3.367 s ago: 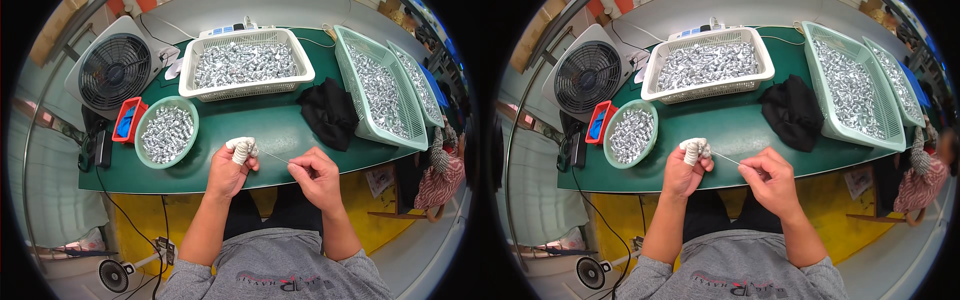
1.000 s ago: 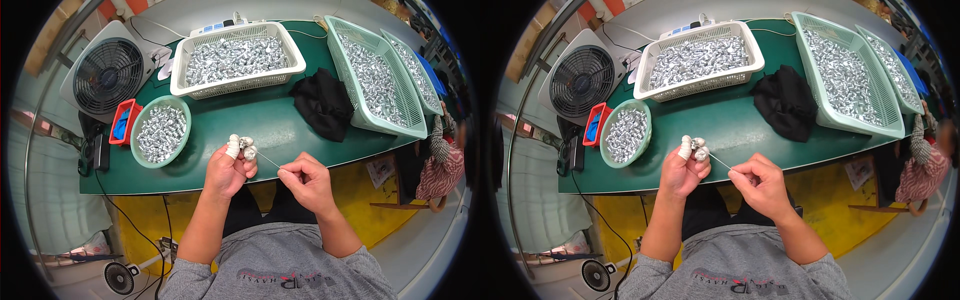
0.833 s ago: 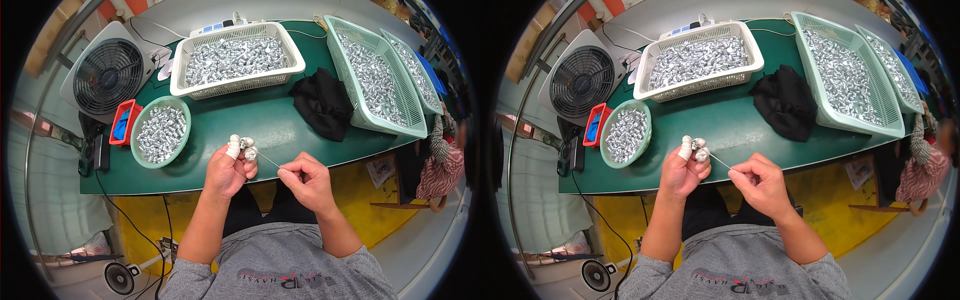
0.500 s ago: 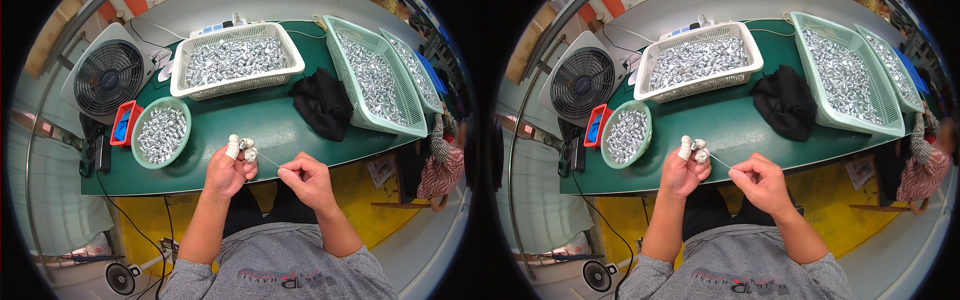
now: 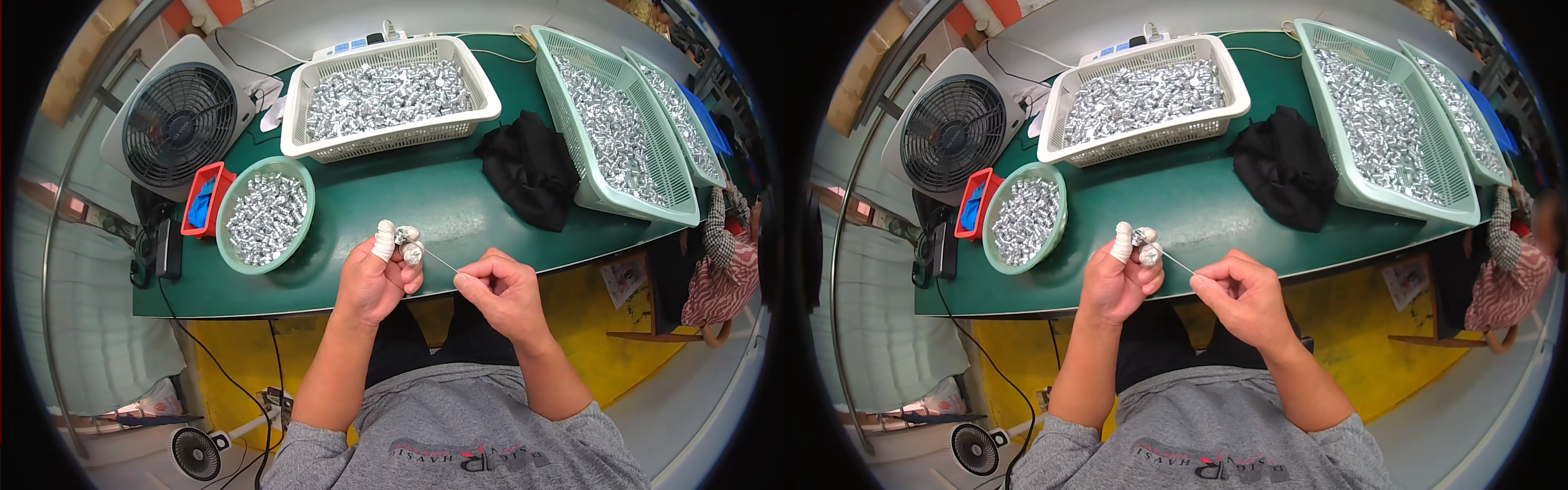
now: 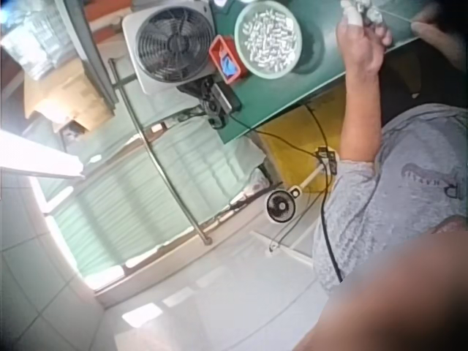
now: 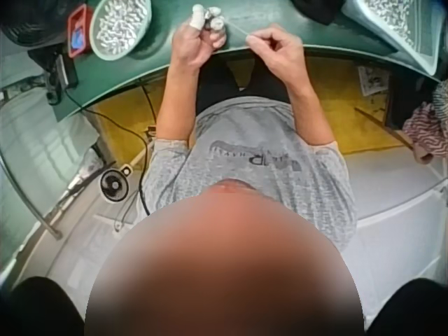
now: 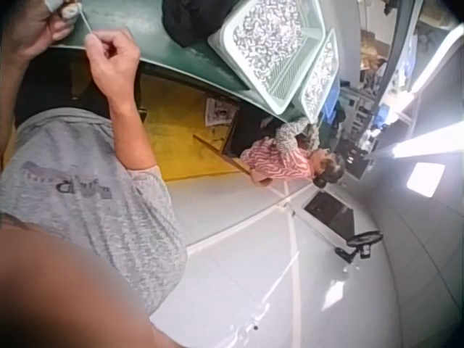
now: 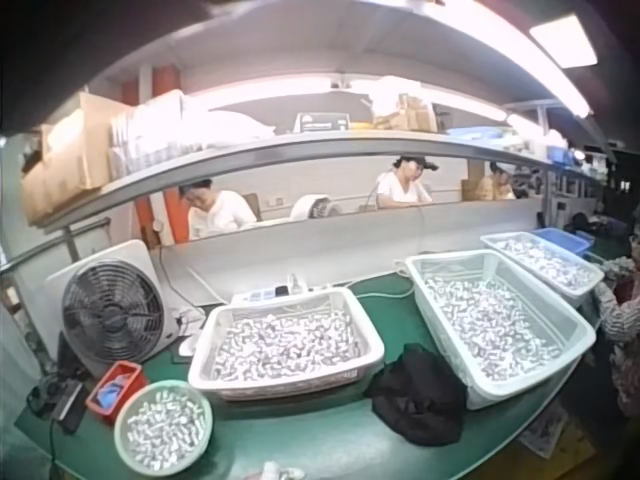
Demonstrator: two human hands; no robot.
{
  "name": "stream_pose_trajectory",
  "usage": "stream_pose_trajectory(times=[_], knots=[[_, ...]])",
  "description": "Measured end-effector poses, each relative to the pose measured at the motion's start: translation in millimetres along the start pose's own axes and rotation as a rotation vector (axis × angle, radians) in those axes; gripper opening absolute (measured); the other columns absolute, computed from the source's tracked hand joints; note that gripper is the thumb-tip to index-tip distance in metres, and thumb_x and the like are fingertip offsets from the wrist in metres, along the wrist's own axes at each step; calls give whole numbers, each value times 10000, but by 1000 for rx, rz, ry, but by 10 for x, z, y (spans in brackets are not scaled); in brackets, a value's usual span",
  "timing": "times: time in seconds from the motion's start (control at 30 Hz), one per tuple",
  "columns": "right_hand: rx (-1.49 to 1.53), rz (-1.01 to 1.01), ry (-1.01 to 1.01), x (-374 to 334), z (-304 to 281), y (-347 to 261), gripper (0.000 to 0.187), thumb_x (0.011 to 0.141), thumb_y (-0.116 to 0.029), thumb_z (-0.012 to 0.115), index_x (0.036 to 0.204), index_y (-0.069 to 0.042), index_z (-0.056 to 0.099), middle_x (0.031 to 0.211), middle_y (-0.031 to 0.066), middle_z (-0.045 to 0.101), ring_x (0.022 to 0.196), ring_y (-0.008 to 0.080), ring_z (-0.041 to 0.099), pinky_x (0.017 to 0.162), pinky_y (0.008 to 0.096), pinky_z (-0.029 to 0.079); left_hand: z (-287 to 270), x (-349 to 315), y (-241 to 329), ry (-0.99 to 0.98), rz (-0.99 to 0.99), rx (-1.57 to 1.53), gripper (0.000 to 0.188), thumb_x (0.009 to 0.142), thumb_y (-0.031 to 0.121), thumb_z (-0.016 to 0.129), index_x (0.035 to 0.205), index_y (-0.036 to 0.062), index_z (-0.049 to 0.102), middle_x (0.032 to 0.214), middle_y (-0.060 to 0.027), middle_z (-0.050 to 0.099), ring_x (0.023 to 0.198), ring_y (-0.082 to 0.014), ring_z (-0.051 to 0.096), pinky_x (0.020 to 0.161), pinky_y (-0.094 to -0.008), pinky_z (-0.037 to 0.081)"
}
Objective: Manually picking small metal components from a tray and using a needle-like tool to clean or probe them before placing them in a finished goods tray.
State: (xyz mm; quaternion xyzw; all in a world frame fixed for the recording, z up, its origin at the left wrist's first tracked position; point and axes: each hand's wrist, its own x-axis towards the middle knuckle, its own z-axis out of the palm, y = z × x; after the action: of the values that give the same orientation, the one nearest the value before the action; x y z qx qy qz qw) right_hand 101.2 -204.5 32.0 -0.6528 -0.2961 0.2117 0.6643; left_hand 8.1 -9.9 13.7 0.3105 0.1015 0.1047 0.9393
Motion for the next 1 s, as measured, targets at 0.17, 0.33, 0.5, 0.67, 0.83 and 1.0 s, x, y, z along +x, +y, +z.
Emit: stream_pose_trajectory(times=[0.17, 0.33, 0.5, 0.67, 0.83, 1.0], knots=[[67, 39, -8, 3, -26, 9, 29, 871, -22, 745, 872, 4, 732, 776, -8, 562, 661, 42, 481, 592, 209, 380, 150, -42, -50, 69, 102, 187, 339, 1041, 349, 555, 1056, 21, 638, 828, -58, 598, 640, -122, 502, 547, -285, 428], [254, 133, -83, -23, -151, 0, 23, 880, 6, 734, 871, 18, 717, 784, 2, 565, 653, 60, 485, 555, 227, 379, 172, -80, -78, 21, 96, 384, 240, 1013, 263, 630, 986, 27, 660, 816, -66, 615, 618, -114, 522, 520, -268, 422], [-505, -490, 98, -34, -128, -52, 49, 890, -31, 746, 884, 12, 723, 770, -1, 580, 625, 74, 506, 510, 247, 389, 271, -13, -41, 125, -16, 459, 161, 992, 168, 659, 979, 10, 683, 788, -72, 629, 606, -115, 545, 513, -250, 438], [-505, -536, 162, -15, -191, -49, 70, 835, 13, 770, 875, 8, 713, 754, 32, 553, 588, 110, 486, 504, 250, 372, 421, -22, 5, 61, -13, 456, 129, 979, 135, 669, 965, 8, 680, 762, -64, 630, 606, -102, 551, 513, -243, 442], [461, 246, -219, -67, -316, -10, 96, 812, 33, 777, 878, 6, 713, 748, 40, 549, 585, 113, 488, 498, 258, 371, 348, -121, 47, -167, 137, 541, 87, 969, 92, 672, 962, 6, 680, 797, -56, 650, 643, -88, 569, 533, -238, 451], [-365, -443, 37, -38, -118, -78, 51, 856, -1, 757, 876, 9, 711, 777, 24, 561, 612, 90, 489, 517, 242, 374, 272, -52, 75, 83, -113, 611, 85, 962, 58, 671, 1017, -5, 686, 842, -61, 667, 690, -98, 594, 584, -246, 481]])
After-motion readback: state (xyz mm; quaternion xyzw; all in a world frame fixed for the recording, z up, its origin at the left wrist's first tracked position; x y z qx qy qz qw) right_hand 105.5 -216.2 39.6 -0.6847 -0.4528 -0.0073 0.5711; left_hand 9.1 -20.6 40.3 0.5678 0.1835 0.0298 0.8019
